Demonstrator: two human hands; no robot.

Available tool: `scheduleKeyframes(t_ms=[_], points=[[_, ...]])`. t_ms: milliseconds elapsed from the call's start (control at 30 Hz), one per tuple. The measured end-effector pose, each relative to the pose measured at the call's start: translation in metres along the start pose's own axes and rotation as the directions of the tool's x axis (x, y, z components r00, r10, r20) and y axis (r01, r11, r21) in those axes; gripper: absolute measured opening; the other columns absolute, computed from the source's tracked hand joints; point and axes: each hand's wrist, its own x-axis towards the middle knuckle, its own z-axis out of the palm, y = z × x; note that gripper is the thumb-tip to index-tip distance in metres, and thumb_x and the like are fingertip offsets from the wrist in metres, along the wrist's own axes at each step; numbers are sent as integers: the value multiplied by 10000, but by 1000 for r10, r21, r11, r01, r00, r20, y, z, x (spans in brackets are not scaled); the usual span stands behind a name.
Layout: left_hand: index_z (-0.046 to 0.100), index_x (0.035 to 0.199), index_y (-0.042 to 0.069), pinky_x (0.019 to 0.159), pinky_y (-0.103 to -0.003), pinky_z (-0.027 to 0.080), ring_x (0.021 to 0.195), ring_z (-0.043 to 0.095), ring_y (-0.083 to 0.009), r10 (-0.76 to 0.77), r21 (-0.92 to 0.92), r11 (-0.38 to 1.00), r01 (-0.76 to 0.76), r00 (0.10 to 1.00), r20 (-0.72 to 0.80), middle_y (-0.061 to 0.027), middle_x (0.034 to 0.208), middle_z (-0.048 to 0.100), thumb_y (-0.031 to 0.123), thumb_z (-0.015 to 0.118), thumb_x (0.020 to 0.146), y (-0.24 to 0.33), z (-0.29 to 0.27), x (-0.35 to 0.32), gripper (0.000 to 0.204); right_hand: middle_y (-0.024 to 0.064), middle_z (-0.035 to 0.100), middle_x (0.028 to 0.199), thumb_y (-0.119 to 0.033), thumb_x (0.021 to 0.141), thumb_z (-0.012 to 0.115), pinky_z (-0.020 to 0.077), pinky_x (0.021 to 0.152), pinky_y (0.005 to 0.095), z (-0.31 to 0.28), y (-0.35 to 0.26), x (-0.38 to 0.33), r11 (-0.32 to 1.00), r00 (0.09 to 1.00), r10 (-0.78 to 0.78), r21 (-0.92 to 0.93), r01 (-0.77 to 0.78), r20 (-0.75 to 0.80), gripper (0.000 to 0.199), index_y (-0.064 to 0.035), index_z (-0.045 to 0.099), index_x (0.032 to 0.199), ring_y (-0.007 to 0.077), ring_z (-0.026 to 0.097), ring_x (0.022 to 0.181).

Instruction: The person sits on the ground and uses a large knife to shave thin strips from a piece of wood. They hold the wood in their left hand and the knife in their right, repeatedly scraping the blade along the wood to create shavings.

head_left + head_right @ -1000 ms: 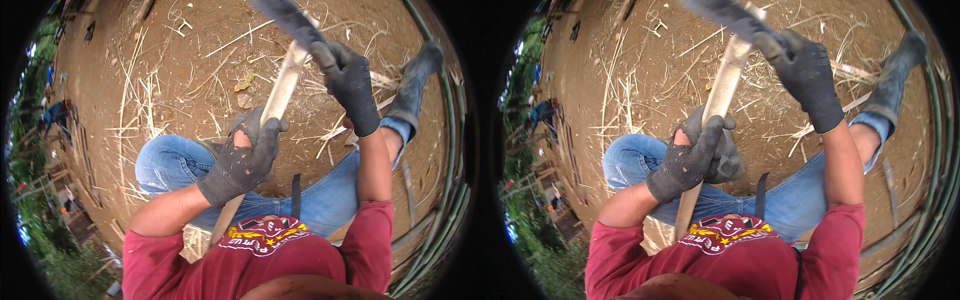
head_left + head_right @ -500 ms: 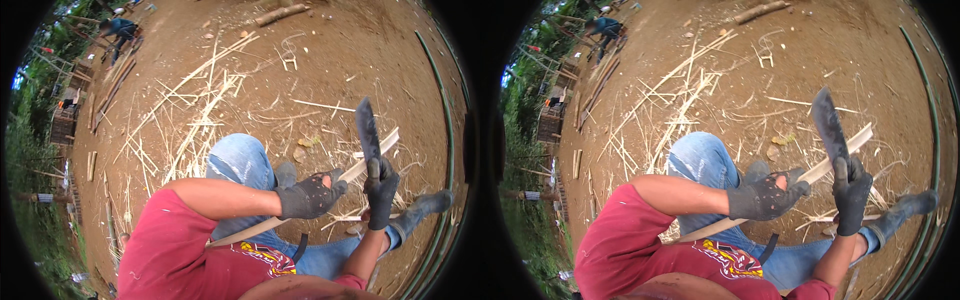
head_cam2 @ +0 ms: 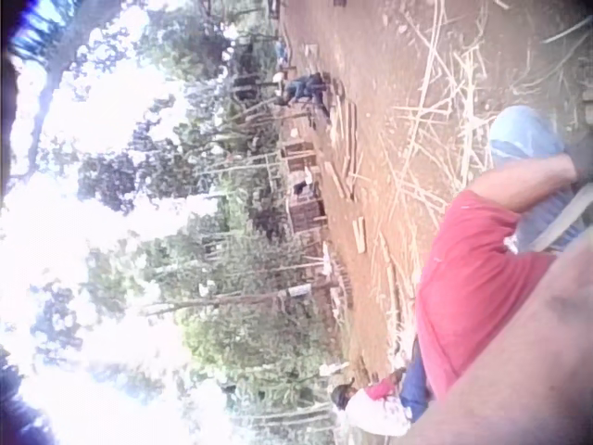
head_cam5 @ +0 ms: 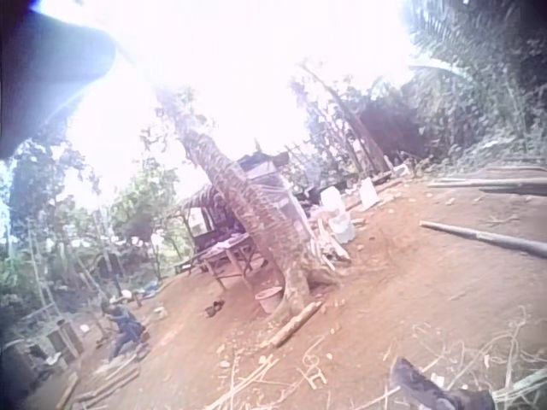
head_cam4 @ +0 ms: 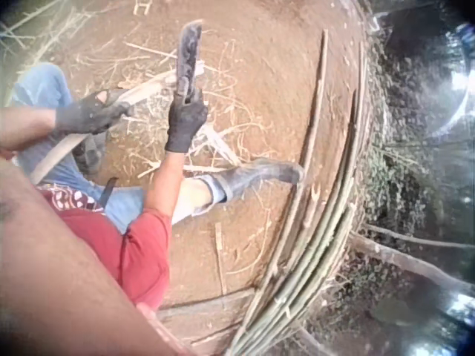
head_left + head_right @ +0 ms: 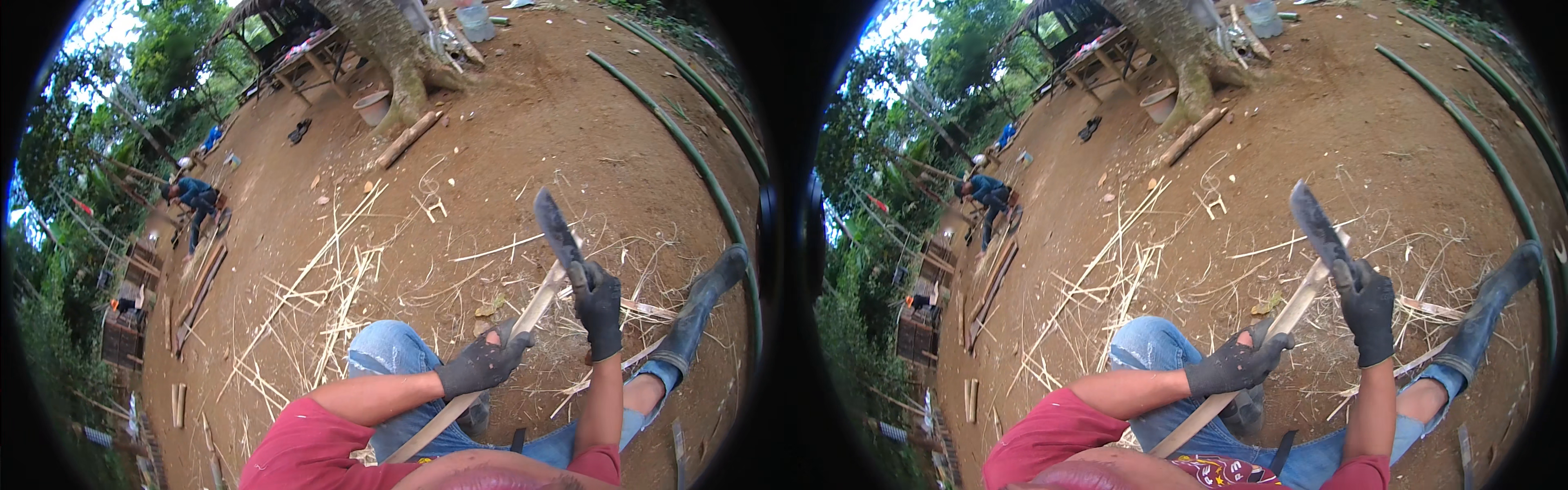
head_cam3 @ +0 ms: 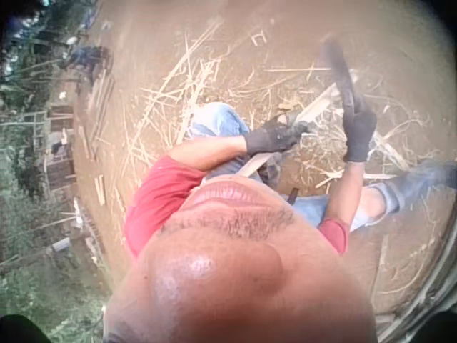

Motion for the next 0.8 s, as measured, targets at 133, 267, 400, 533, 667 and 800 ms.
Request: scheduleKeyframes(t_ms=[133,267,400,533,667,800], points=[[594,1130,116,456,-241,387,499,457,-51,-85,-99,991,90,995,55,56,658,487,380,488,1067,12,-3,-3,292,209,660,697,-612,903,644,530,624,501,-4,-6,-13,941,963,-232,-218,257,135,553,-65,715,874,430,668,690],[585,1142,81,418,-249,367,464,453,-59,-19,-213,976,42,994,110,47,636,485,380,490,1070,19,-5,1,322,208,660,688,-672,903,596,531,625,507,-13,-16,-7,939,983,-169,-315,139,-70,603,-78,698,882,424,673,687],[585,1157,71,423,-255,388,474,481,-70,6,-190,982,19,991,132,38,647,496,366,493,1071,24,-6,-7,321,211,657,679,-686,900,586,526,615,509,-13,-32,-30,949,986,-151,-289,123,-76,621,-74,692,889,424,675,683],[548,1213,70,452,-270,471,499,562,-90,100,-127,989,-70,964,247,21,653,533,347,470,1079,50,-1,-21,318,190,655,669,-618,893,660,505,596,490,-24,-18,-45,964,945,-134,-261,54,-297,557,-63,687,870,405,663,643],[527,1226,74,438,-258,488,485,587,-102,108,-141,988,-61,929,353,4,647,551,341,448,1088,45,7,-29,310,197,635,652,-604,918,644,472,569,478,-36,-26,-69,994,913,-47,-110,2,-405,552,-59,678,838,397,648,615],[552,1189,78,398,-257,456,455,566,-99,62,-58,997,-48,956,287,1,640,546,352,458,1067,34,11,-30,314,195,625,645,-593,921,647,471,576,487,-30,-22,-101,983,968,-66,-180,21,-243,533,-66,685,851,409,636,613]])
